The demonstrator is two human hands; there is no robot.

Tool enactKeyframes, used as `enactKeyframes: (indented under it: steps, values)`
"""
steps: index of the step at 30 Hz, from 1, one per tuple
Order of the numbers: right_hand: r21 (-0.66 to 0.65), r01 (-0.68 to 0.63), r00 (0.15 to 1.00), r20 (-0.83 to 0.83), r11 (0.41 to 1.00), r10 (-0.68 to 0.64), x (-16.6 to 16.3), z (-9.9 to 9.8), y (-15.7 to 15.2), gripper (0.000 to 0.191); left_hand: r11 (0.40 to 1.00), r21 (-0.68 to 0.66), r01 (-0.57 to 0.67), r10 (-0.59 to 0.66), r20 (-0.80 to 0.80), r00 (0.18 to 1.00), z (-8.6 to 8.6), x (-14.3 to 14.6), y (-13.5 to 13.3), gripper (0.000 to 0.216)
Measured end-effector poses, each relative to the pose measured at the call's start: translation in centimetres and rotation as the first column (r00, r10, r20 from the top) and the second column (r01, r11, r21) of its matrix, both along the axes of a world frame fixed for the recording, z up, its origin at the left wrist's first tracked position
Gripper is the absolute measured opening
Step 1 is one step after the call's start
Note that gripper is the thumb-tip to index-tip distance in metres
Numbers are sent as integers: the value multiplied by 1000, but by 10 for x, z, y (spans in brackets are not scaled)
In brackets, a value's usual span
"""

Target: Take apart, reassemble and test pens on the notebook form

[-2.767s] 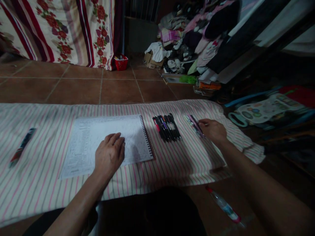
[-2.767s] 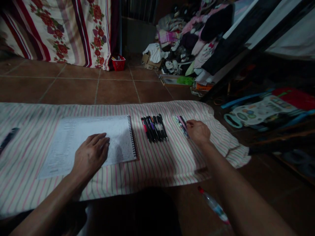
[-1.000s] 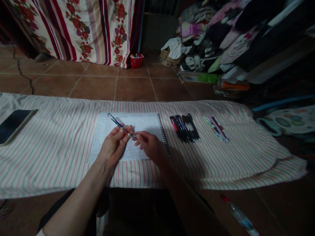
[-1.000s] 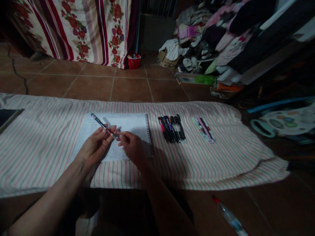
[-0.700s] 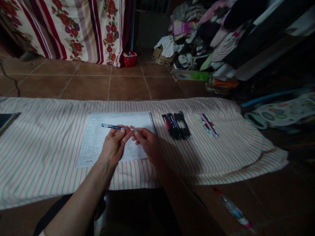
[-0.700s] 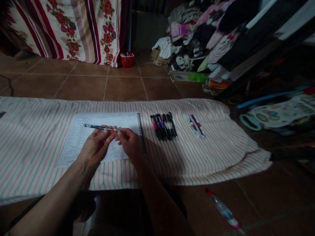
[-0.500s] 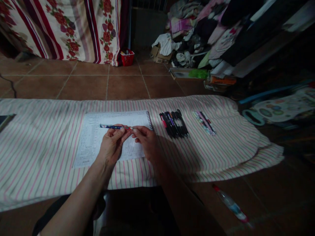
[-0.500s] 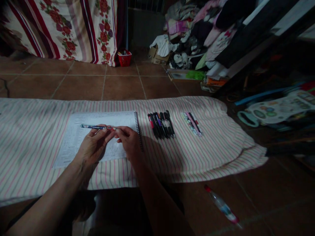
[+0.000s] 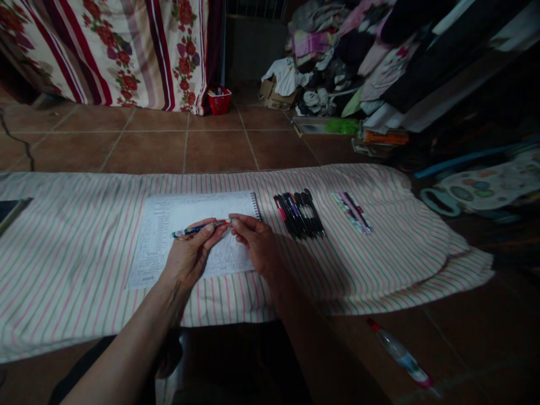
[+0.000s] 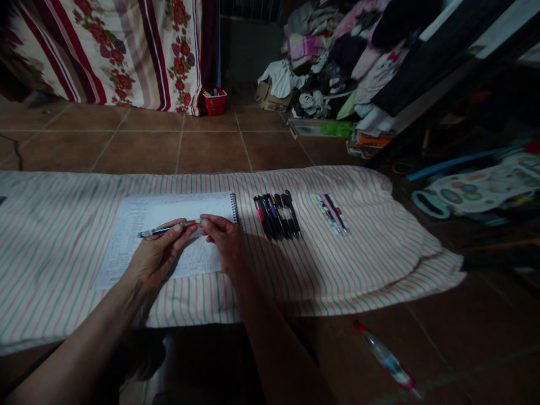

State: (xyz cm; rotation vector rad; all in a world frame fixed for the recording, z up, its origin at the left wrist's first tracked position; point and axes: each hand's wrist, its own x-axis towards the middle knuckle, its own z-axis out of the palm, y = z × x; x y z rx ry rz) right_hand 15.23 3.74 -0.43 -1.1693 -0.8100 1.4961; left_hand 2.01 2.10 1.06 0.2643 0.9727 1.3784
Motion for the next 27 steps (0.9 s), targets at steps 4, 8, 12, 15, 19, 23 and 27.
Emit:
enactKeyframes:
  steps: [4,8,12,15,19,23,27]
  values:
    - [-3,18,1000,-8,1000,-18,0,2,-1,28,1000,-20,-16,16,18,1000,2,1,0,12]
    - [10,29,1000,-6,1000,-29,-1,0,-1,27,999,-39,-27,29,34,999,2,3,0,13]
    - [23,61,998,-19,998,-61,-3,-2,1,24,999,-19,-33,33,27,999,4,4,-2,12]
    - [32,65,997,-45,997,-64,-4,-2,1,23,999,34,-25,25,-8,1000,4,3,-3,9]
    - [39,65,994,-87,997,-62,-7,1,-1,25,998,59,-2,4,-49,999,2,0,-4,11]
    - [21,56,987,-155,998,-52,-9,1,-2,26,992,126,6,4,-79,997,-1,1,-4,15]
    - [-15,68,975,-212,998,-69,-7,1,0,25,986,166,20,-8,-71,997,0,2,-6,20]
